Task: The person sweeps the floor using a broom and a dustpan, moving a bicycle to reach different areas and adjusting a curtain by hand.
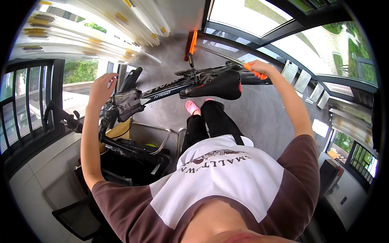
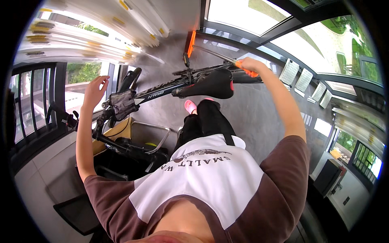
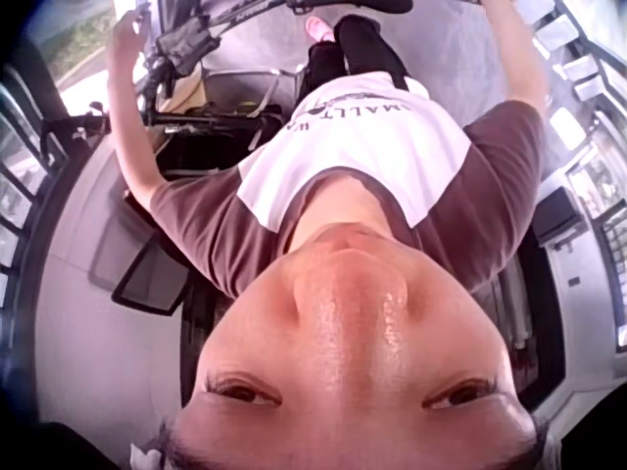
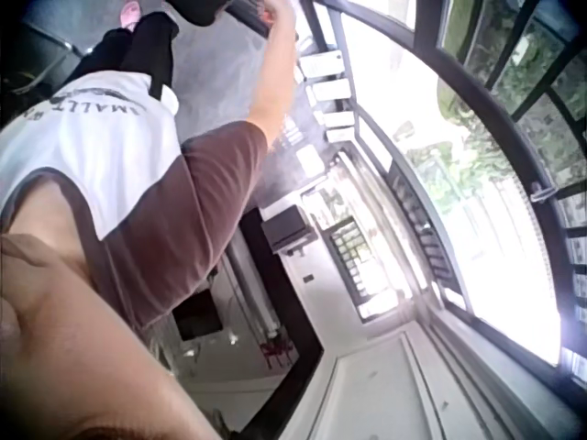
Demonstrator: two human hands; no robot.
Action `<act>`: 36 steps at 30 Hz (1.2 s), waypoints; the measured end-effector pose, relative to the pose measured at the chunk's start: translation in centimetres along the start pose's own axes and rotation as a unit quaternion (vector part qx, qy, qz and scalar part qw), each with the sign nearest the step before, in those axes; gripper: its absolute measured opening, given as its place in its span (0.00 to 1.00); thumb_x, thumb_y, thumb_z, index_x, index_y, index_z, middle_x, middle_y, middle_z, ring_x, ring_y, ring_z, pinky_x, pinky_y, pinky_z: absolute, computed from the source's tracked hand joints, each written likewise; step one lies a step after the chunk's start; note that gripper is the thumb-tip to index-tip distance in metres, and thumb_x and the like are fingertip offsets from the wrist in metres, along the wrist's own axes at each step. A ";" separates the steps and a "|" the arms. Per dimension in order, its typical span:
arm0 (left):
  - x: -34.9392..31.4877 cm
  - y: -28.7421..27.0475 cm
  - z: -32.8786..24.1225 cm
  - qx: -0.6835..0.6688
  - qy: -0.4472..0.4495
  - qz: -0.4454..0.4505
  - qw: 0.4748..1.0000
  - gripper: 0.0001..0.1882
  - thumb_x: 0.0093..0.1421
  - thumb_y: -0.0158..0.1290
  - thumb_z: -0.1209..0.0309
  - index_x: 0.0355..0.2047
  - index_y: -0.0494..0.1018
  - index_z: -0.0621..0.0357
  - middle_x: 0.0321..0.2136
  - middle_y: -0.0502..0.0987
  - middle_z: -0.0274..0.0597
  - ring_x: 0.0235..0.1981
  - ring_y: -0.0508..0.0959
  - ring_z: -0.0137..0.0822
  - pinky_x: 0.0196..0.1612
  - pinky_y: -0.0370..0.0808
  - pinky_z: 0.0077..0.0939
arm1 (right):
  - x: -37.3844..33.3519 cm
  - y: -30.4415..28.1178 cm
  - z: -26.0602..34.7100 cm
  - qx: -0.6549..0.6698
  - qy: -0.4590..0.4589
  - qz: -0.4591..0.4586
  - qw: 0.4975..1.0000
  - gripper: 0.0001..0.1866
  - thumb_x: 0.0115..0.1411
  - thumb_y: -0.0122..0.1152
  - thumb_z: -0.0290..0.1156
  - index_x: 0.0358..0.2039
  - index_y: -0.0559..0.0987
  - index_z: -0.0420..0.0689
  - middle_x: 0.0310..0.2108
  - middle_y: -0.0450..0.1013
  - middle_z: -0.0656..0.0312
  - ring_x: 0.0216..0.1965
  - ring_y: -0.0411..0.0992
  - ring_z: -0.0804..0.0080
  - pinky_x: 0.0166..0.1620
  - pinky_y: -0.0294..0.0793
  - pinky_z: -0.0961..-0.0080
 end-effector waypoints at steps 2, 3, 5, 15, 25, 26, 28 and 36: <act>0.3 0.3 -0.2 -0.003 0.019 -0.015 1.000 0.08 0.47 0.43 0.72 0.29 0.68 0.57 0.23 0.70 0.42 0.24 0.69 0.39 0.28 0.65 0.27 | 0.7 0.3 -0.5 -0.008 0.000 0.010 1.000 0.21 0.45 0.37 0.27 0.43 0.63 0.54 0.13 0.54 0.65 0.11 0.53 0.80 0.12 0.53 0.85; -0.4 -0.3 -0.6 0.004 0.014 -0.018 1.000 0.08 0.47 0.43 0.72 0.29 0.68 0.57 0.23 0.70 0.42 0.24 0.69 0.39 0.28 0.65 0.27 | 1.2 0.5 -0.5 -0.023 -0.011 0.027 0.999 0.23 0.45 0.37 0.28 0.46 0.60 0.55 0.12 0.55 0.66 0.09 0.53 0.82 0.11 0.53 0.86; -1.1 -0.7 -1.0 0.000 -0.021 -0.022 1.000 0.08 0.47 0.44 0.72 0.29 0.68 0.58 0.23 0.70 0.42 0.25 0.69 0.38 0.28 0.65 0.25 | 2.3 0.3 -1.2 -0.010 -0.019 0.038 0.999 0.23 0.45 0.37 0.27 0.46 0.60 0.55 0.12 0.55 0.65 0.09 0.53 0.82 0.11 0.53 0.86; -2.5 0.0 -6.7 0.005 -0.082 -0.042 0.996 0.08 0.47 0.44 0.73 0.29 0.68 0.59 0.23 0.69 0.41 0.24 0.70 0.35 0.27 0.65 0.23 | 3.6 -4.5 -7.8 -0.047 -0.009 0.033 0.998 0.22 0.48 0.38 0.35 0.47 0.60 0.60 0.10 0.54 0.67 0.07 0.52 0.83 0.10 0.52 0.87; -0.6 2.9 -13.3 -0.029 -0.080 -0.073 0.994 0.08 0.47 0.45 0.75 0.29 0.68 0.59 0.23 0.70 0.42 0.23 0.70 0.34 0.28 0.66 0.21 | 6.2 -9.5 -14.7 -0.076 -0.022 0.004 0.997 0.13 0.49 0.40 0.40 0.33 0.68 0.50 0.11 0.55 0.64 0.08 0.53 0.78 0.10 0.52 0.83; -0.3 3.0 -14.0 -0.032 -0.078 -0.072 0.994 0.08 0.47 0.45 0.75 0.29 0.68 0.59 0.22 0.70 0.42 0.23 0.70 0.34 0.27 0.66 0.21 | 6.4 -9.8 -15.1 -0.092 -0.017 -0.003 0.996 0.14 0.49 0.40 0.41 0.34 0.68 0.50 0.11 0.56 0.63 0.08 0.54 0.78 0.10 0.53 0.82; -0.1 3.1 -14.9 -0.036 -0.074 -0.069 0.994 0.08 0.47 0.45 0.74 0.29 0.68 0.59 0.21 0.69 0.42 0.23 0.70 0.35 0.27 0.65 0.21 | 5.1 -10.5 -14.4 -0.114 -0.036 -0.016 0.993 0.15 0.49 0.40 0.41 0.36 0.67 0.50 0.11 0.57 0.63 0.08 0.55 0.77 0.11 0.54 0.81; -0.1 3.5 -15.7 -0.039 -0.062 -0.069 0.995 0.07 0.47 0.45 0.75 0.28 0.68 0.61 0.21 0.69 0.42 0.22 0.70 0.35 0.26 0.65 0.21 | 6.6 -14.3 -13.4 -0.260 -0.069 -0.092 0.959 0.20 0.49 0.42 0.45 0.42 0.66 0.54 0.15 0.64 0.59 0.12 0.62 0.73 0.15 0.62 0.77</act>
Point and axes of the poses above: each hand's wrist, its own x-axis towards the middle knuckle, its own y-axis out of the palm, z = x × y, the point moved 4 cm from there along x, towards the middle knuckle
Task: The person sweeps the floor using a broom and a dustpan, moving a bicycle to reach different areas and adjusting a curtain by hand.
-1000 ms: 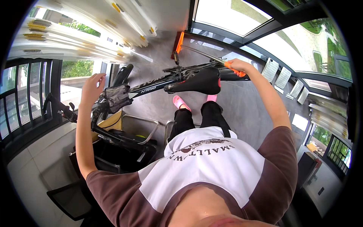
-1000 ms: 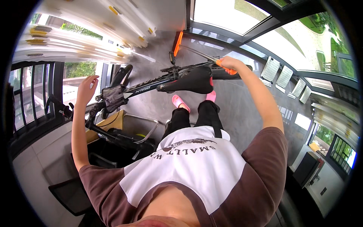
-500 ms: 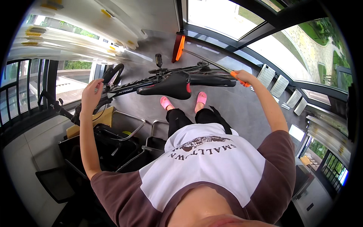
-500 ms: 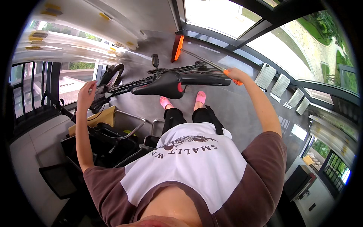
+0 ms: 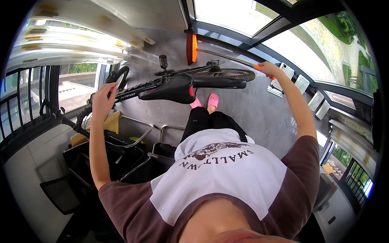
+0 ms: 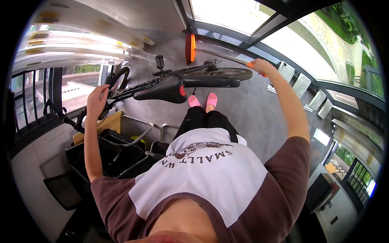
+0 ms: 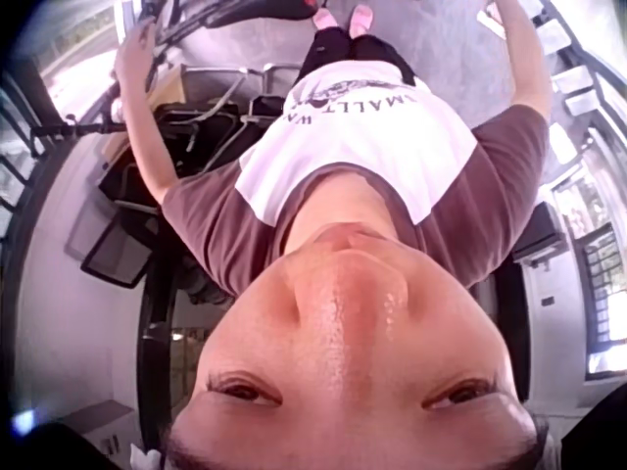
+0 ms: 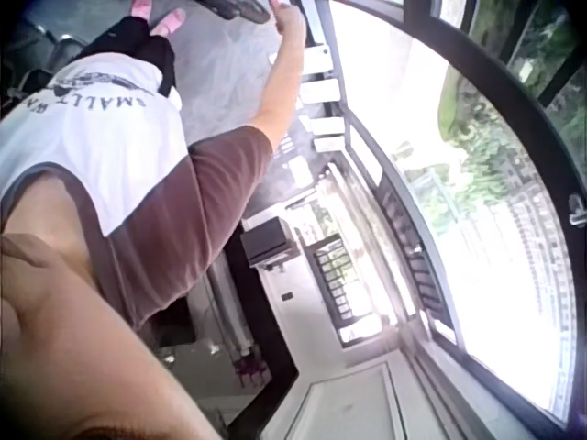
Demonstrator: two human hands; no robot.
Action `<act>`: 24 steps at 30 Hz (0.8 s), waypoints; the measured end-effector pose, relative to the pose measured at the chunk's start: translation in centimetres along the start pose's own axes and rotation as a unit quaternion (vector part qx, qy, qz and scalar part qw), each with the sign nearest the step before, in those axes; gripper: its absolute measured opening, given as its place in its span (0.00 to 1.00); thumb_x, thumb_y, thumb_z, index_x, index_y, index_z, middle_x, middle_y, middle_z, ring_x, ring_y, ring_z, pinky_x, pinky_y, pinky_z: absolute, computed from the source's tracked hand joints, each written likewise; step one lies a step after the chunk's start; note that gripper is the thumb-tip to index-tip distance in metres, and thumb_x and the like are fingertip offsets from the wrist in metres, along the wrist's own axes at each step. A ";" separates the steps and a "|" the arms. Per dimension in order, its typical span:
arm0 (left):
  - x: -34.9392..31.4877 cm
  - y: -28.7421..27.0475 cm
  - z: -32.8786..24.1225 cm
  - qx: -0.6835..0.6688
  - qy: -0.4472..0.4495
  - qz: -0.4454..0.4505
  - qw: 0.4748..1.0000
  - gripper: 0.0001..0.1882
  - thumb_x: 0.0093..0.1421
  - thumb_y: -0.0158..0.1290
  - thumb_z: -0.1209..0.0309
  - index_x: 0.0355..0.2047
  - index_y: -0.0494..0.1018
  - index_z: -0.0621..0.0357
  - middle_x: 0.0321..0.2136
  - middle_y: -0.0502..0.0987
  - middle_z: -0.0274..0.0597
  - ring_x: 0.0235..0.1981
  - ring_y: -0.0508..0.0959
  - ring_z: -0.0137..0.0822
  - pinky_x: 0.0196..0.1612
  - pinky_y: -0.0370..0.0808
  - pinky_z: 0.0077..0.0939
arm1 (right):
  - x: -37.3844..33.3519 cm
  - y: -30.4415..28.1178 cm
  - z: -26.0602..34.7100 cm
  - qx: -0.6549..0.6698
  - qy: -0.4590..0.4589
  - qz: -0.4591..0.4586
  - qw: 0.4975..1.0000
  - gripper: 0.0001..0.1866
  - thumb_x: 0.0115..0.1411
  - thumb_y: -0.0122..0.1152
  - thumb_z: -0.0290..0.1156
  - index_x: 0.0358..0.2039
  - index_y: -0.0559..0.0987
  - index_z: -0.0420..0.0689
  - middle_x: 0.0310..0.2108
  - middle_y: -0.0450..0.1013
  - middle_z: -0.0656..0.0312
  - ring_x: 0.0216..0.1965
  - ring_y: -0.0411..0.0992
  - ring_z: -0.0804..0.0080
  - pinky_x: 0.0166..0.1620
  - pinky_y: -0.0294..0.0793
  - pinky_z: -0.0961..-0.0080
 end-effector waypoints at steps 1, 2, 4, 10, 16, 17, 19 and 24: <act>0.2 0.0 0.1 -0.001 0.002 -0.004 1.000 0.07 0.47 0.45 0.75 0.28 0.68 0.61 0.21 0.69 0.42 0.22 0.70 0.35 0.26 0.65 0.21 | -0.3 -1.1 0.6 -0.014 0.009 -0.004 1.000 0.20 0.49 0.42 0.46 0.42 0.66 0.54 0.15 0.64 0.59 0.12 0.62 0.73 0.15 0.63 0.77; 0.3 0.2 0.2 -0.002 0.003 -0.003 1.000 0.07 0.47 0.45 0.75 0.28 0.68 0.61 0.21 0.69 0.42 0.22 0.70 0.35 0.26 0.65 0.21 | -0.2 -1.7 0.7 -0.027 0.022 0.001 0.999 0.20 0.49 0.42 0.47 0.43 0.66 0.56 0.16 0.65 0.59 0.13 0.63 0.73 0.17 0.63 0.78; 0.6 0.7 0.3 -0.028 0.023 -0.005 0.999 0.07 0.47 0.44 0.76 0.28 0.68 0.61 0.21 0.69 0.42 0.21 0.69 0.35 0.26 0.65 0.21 | 0.6 -2.8 0.3 -0.041 0.011 -0.022 0.999 0.20 0.49 0.42 0.47 0.42 0.66 0.55 0.17 0.65 0.60 0.13 0.63 0.73 0.17 0.64 0.78; 0.2 1.5 -1.1 -0.029 0.004 0.024 0.999 0.07 0.47 0.44 0.76 0.28 0.68 0.61 0.22 0.69 0.43 0.22 0.70 0.36 0.27 0.65 0.22 | -0.5 -6.5 2.1 -0.191 -0.101 -0.100 0.971 0.15 0.49 0.42 0.37 0.39 0.69 0.54 0.30 0.69 0.58 0.28 0.69 0.67 0.31 0.67 0.76; -0.1 2.4 -3.8 -0.024 -0.024 -0.001 0.999 0.06 0.47 0.44 0.76 0.27 0.68 0.62 0.24 0.70 0.43 0.24 0.70 0.37 0.28 0.65 0.22 | 1.1 -9.2 -0.2 -0.260 -0.076 -0.081 0.959 0.16 0.48 0.42 0.33 0.40 0.68 0.59 0.31 0.69 0.60 0.32 0.68 0.67 0.36 0.65 0.74; -0.2 3.0 -4.5 -0.025 -0.029 -0.003 0.999 0.06 0.47 0.44 0.76 0.27 0.68 0.62 0.24 0.70 0.43 0.24 0.70 0.37 0.28 0.65 0.22 | 1.9 -9.3 -1.0 -0.267 -0.076 -0.087 0.957 0.16 0.48 0.40 0.33 0.39 0.68 0.60 0.31 0.69 0.62 0.33 0.68 0.68 0.36 0.65 0.73; -0.8 4.0 -5.4 -0.057 -0.040 -0.027 0.997 0.06 0.47 0.44 0.76 0.27 0.68 0.62 0.23 0.70 0.43 0.23 0.70 0.37 0.28 0.65 0.22 | 2.3 -9.5 -1.7 -0.257 -0.075 -0.073 0.961 0.16 0.49 0.40 0.33 0.40 0.68 0.60 0.30 0.69 0.61 0.32 0.68 0.69 0.36 0.65 0.74; -0.7 6.3 -8.7 -0.046 -0.036 -0.038 0.998 0.06 0.47 0.44 0.77 0.27 0.68 0.62 0.23 0.70 0.43 0.23 0.70 0.35 0.27 0.65 0.21 | 2.2 -10.9 -5.3 -0.290 -0.098 -0.080 0.949 0.15 0.52 0.38 0.40 0.41 0.67 0.59 0.31 0.69 0.62 0.33 0.67 0.69 0.37 0.64 0.74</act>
Point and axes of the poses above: each hand's wrist, its own x-axis towards the middle knuckle, its own y-axis out of the palm, z = x × y, the point moved 4 cm from there along x, towards the middle knuckle
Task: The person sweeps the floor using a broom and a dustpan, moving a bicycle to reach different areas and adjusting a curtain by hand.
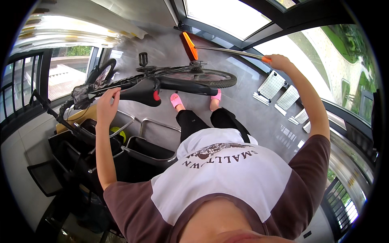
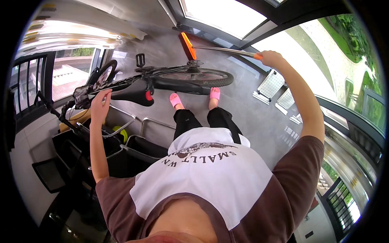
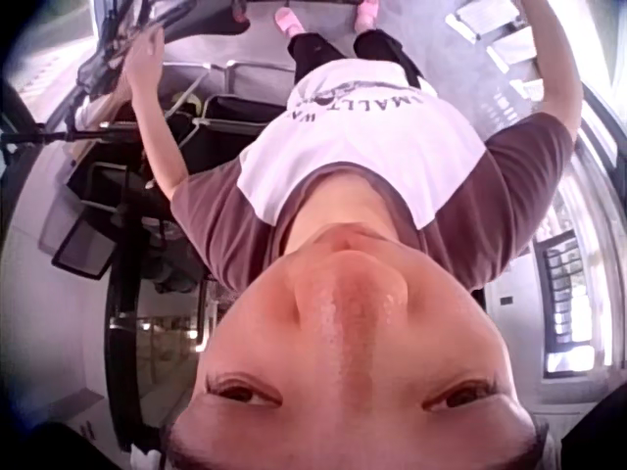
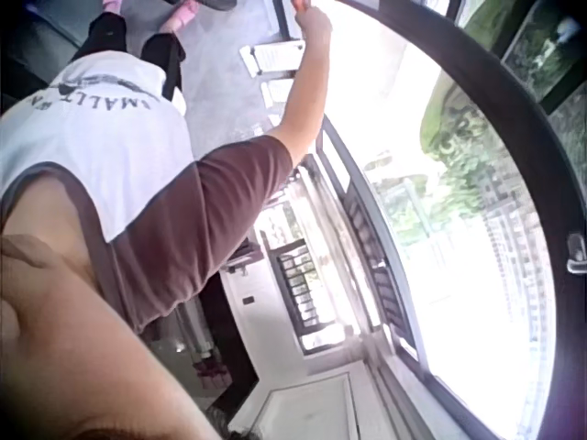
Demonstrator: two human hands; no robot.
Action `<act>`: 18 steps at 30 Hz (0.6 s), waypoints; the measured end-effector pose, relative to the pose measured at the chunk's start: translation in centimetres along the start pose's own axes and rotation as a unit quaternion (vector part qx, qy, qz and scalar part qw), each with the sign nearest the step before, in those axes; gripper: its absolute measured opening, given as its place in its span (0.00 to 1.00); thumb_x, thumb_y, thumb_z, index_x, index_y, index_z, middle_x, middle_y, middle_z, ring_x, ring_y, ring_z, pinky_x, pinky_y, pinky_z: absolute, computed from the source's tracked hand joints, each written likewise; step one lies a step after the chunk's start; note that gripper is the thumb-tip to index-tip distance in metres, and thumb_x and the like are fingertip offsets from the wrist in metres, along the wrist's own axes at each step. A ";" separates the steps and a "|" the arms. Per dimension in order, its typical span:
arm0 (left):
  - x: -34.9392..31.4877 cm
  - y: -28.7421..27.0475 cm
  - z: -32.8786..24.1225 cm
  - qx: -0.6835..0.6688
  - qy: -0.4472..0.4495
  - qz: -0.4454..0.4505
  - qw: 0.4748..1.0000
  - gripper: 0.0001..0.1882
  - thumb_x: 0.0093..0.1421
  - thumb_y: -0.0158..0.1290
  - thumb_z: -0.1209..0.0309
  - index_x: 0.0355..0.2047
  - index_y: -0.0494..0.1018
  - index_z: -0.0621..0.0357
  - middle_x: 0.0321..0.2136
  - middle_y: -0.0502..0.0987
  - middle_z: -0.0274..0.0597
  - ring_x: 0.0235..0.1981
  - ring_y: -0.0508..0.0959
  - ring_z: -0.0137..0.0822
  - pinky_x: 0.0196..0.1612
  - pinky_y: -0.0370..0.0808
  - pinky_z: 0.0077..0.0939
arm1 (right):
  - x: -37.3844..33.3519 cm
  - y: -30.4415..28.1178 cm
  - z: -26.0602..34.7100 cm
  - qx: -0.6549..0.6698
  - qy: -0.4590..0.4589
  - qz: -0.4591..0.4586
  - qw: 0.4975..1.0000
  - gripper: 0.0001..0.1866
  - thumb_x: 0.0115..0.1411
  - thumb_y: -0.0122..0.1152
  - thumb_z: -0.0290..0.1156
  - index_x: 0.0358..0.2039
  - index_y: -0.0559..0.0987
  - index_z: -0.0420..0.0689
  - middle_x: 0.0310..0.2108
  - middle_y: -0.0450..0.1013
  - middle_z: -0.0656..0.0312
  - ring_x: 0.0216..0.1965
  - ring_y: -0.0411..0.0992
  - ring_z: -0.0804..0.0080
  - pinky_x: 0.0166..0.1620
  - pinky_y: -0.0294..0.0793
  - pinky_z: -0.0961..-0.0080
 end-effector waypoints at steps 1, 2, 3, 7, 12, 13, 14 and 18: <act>-0.1 0.5 -0.6 0.000 -0.004 -0.001 1.000 0.06 0.47 0.44 0.77 0.27 0.68 0.62 0.23 0.70 0.43 0.23 0.70 0.35 0.27 0.65 0.21 | -0.4 -0.2 -0.6 -0.014 -0.003 -0.013 1.000 0.16 0.52 0.37 0.43 0.40 0.67 0.59 0.31 0.69 0.62 0.34 0.67 0.68 0.37 0.64 0.73; -0.2 1.0 -1.2 -0.008 -0.010 -0.001 1.000 0.06 0.47 0.45 0.77 0.27 0.68 0.62 0.22 0.70 0.42 0.23 0.70 0.35 0.27 0.65 0.21 | -1.0 -0.4 -1.1 -0.020 -0.013 0.006 1.000 0.18 0.52 0.34 0.48 0.40 0.67 0.58 0.32 0.69 0.62 0.35 0.66 0.68 0.37 0.64 0.73; -0.1 1.5 -1.7 -0.016 -0.015 -0.001 1.000 0.06 0.47 0.45 0.77 0.27 0.68 0.62 0.22 0.70 0.42 0.22 0.70 0.35 0.27 0.65 0.21 | -1.4 -0.4 -1.7 -0.021 -0.014 0.005 1.000 0.18 0.52 0.34 0.48 0.40 0.67 0.58 0.32 0.69 0.62 0.35 0.66 0.68 0.37 0.64 0.73; 0.1 2.5 -3.1 -0.015 -0.022 -0.003 1.000 0.06 0.46 0.45 0.77 0.27 0.68 0.61 0.22 0.70 0.41 0.22 0.70 0.35 0.27 0.65 0.22 | -2.4 0.3 -4.0 -0.034 0.000 0.012 0.999 0.19 0.53 0.33 0.48 0.41 0.67 0.59 0.31 0.69 0.62 0.33 0.67 0.67 0.37 0.64 0.72; 0.4 3.2 -4.5 -0.019 -0.003 -0.009 1.000 0.06 0.46 0.45 0.77 0.26 0.68 0.61 0.21 0.70 0.41 0.22 0.70 0.35 0.27 0.65 0.22 | -3.9 2.5 -6.8 -0.045 0.002 -0.006 0.999 0.16 0.53 0.33 0.44 0.41 0.66 0.60 0.28 0.69 0.63 0.30 0.68 0.68 0.33 0.66 0.73; 0.4 3.3 -4.5 -0.020 0.007 -0.012 1.000 0.05 0.46 0.46 0.77 0.26 0.68 0.61 0.21 0.70 0.41 0.22 0.70 0.35 0.27 0.65 0.22 | -4.4 2.6 -7.2 -0.045 0.002 -0.007 0.999 0.16 0.53 0.33 0.44 0.41 0.66 0.60 0.28 0.69 0.63 0.30 0.68 0.68 0.33 0.66 0.73; 0.4 3.4 -4.5 -0.020 0.008 -0.013 1.000 0.05 0.46 0.46 0.77 0.26 0.68 0.61 0.21 0.70 0.41 0.22 0.70 0.35 0.27 0.65 0.22 | -5.1 2.5 -7.6 -0.054 0.008 -0.004 0.999 0.15 0.53 0.35 0.42 0.41 0.66 0.59 0.27 0.70 0.62 0.29 0.68 0.67 0.32 0.66 0.73; 0.6 3.9 -4.8 -0.031 0.014 -0.008 0.999 0.06 0.46 0.46 0.77 0.26 0.68 0.62 0.21 0.70 0.42 0.21 0.70 0.34 0.26 0.65 0.21 | -8.2 0.9 -7.5 -0.117 0.004 -0.029 0.993 0.14 0.50 0.41 0.35 0.39 0.67 0.58 0.22 0.69 0.60 0.25 0.68 0.66 0.28 0.66 0.73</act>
Point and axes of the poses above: each hand's wrist, its own x-axis towards the middle knuckle, its own y-axis out of the palm, z = x × y, the point moved 4 cm from there along x, towards the middle knuckle
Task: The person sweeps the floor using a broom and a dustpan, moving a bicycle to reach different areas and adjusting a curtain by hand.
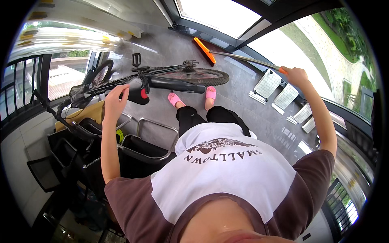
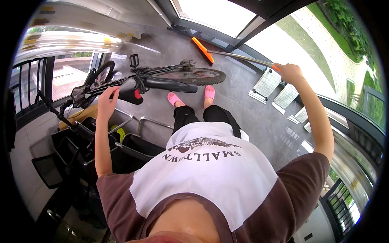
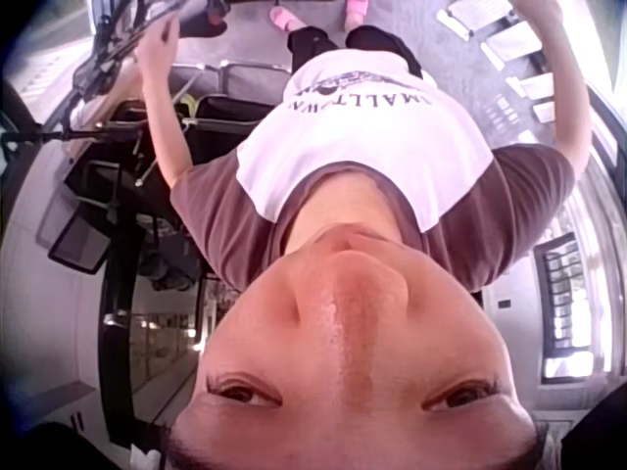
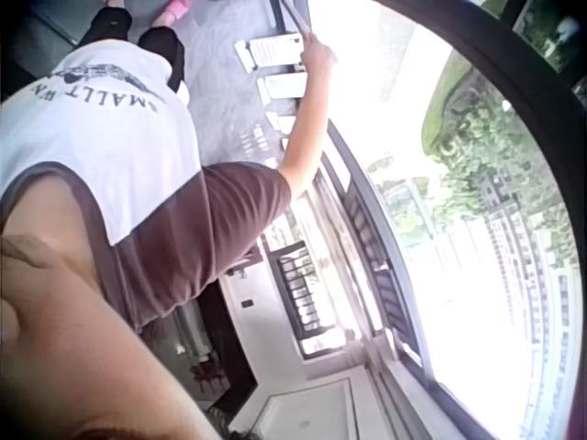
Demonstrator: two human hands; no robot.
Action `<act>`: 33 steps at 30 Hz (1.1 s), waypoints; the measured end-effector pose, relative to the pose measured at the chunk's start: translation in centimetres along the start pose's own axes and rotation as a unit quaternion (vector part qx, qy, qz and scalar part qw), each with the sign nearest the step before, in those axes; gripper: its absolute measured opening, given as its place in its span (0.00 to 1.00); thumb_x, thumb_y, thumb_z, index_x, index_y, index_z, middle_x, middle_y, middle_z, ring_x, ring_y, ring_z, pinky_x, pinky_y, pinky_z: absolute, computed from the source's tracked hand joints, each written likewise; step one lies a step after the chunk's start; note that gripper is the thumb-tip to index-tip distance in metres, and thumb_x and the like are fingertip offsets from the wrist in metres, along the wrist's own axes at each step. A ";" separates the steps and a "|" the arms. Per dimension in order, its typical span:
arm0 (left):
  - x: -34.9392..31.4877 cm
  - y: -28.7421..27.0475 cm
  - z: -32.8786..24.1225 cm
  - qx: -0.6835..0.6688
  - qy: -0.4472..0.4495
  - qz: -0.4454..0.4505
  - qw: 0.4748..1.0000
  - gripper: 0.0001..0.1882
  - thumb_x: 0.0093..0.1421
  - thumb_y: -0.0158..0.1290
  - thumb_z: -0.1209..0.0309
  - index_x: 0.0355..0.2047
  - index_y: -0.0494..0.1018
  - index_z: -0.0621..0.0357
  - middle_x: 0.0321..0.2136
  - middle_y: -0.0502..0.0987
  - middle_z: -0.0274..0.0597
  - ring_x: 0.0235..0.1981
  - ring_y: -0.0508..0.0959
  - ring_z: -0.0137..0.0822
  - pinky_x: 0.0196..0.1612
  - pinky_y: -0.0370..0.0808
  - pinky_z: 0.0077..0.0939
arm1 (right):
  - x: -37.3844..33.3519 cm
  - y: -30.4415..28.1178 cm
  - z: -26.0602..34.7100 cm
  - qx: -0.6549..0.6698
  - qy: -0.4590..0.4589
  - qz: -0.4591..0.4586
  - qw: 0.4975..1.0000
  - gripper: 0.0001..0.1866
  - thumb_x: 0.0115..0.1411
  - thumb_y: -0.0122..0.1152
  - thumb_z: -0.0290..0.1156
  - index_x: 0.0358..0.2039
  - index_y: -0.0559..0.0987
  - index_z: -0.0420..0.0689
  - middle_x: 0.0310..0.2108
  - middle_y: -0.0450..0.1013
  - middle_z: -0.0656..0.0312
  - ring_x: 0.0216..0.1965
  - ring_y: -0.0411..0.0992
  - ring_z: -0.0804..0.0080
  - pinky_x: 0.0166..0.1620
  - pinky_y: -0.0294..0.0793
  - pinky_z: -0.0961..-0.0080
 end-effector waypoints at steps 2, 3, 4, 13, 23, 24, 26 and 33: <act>0.0 0.1 -0.2 -0.008 0.000 0.002 1.000 0.06 0.46 0.46 0.77 0.26 0.68 0.62 0.21 0.70 0.42 0.21 0.70 0.34 0.26 0.65 0.21 | -1.2 -1.1 0.2 0.002 -0.018 -0.019 1.000 0.15 0.49 0.42 0.34 0.39 0.67 0.58 0.20 0.69 0.60 0.24 0.68 0.66 0.27 0.66 0.72; -0.1 0.2 -0.2 -0.012 -0.004 0.004 1.000 0.06 0.46 0.46 0.78 0.26 0.68 0.63 0.21 0.69 0.42 0.21 0.70 0.34 0.26 0.65 0.21 | -1.7 -1.7 0.3 0.004 -0.037 -0.040 0.999 0.15 0.47 0.43 0.32 0.38 0.67 0.58 0.19 0.69 0.59 0.23 0.68 0.66 0.26 0.65 0.72; -0.2 0.2 -0.1 -0.015 -0.009 0.006 1.000 0.06 0.46 0.46 0.78 0.26 0.68 0.63 0.20 0.69 0.42 0.21 0.70 0.35 0.26 0.65 0.21 | -1.9 -2.2 0.3 0.004 -0.036 -0.040 0.999 0.15 0.47 0.43 0.32 0.38 0.67 0.58 0.19 0.69 0.59 0.23 0.68 0.66 0.26 0.65 0.72; -2.5 -0.4 1.7 -0.035 -0.049 -0.006 0.998 0.06 0.46 0.46 0.77 0.27 0.68 0.62 0.21 0.70 0.42 0.22 0.70 0.33 0.25 0.65 0.20 | 2.7 -4.0 5.7 0.038 -0.077 -0.062 0.994 0.16 0.48 0.42 0.32 0.39 0.67 0.62 0.19 0.69 0.60 0.22 0.68 0.67 0.25 0.65 0.74; -6.8 -1.6 4.0 -0.042 -0.153 0.012 0.987 0.06 0.48 0.44 0.77 0.27 0.68 0.65 0.22 0.70 0.43 0.24 0.70 0.33 0.29 0.65 0.19 | 11.3 -1.0 18.4 0.229 -0.055 0.008 0.972 0.19 0.46 0.38 0.30 0.41 0.65 0.54 0.34 0.67 0.58 0.36 0.66 0.62 0.36 0.65 0.68; -7.0 -1.6 4.2 -0.046 -0.163 0.011 0.986 0.06 0.48 0.44 0.77 0.27 0.68 0.65 0.22 0.70 0.43 0.24 0.70 0.33 0.29 0.65 0.19 | 11.2 -0.7 18.3 0.237 -0.045 0.021 0.970 0.19 0.46 0.37 0.30 0.42 0.65 0.53 0.34 0.67 0.58 0.36 0.66 0.62 0.37 0.65 0.67; -7.3 -1.7 4.7 -0.044 -0.159 0.010 0.986 0.06 0.48 0.44 0.77 0.27 0.68 0.65 0.23 0.70 0.43 0.24 0.70 0.33 0.29 0.65 0.19 | 10.5 -0.8 17.7 0.243 -0.058 0.006 0.968 0.19 0.46 0.37 0.30 0.42 0.65 0.54 0.32 0.68 0.57 0.33 0.67 0.63 0.33 0.66 0.69; -6.0 -1.3 5.0 -0.046 -0.111 -0.006 0.993 0.06 0.47 0.45 0.77 0.27 0.69 0.61 0.22 0.70 0.42 0.22 0.70 0.34 0.23 0.65 0.19 | 9.3 -3.5 13.3 0.286 -0.012 0.103 0.953 0.17 0.50 0.37 0.34 0.41 0.67 0.53 0.15 0.65 0.59 0.12 0.64 0.72 0.13 0.62 0.80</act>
Point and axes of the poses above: each hand's wrist, its own x-axis towards the middle knuckle, its own y-axis out of the palm, z = x × y, the point moved 4 cm from there along x, towards the middle knuckle
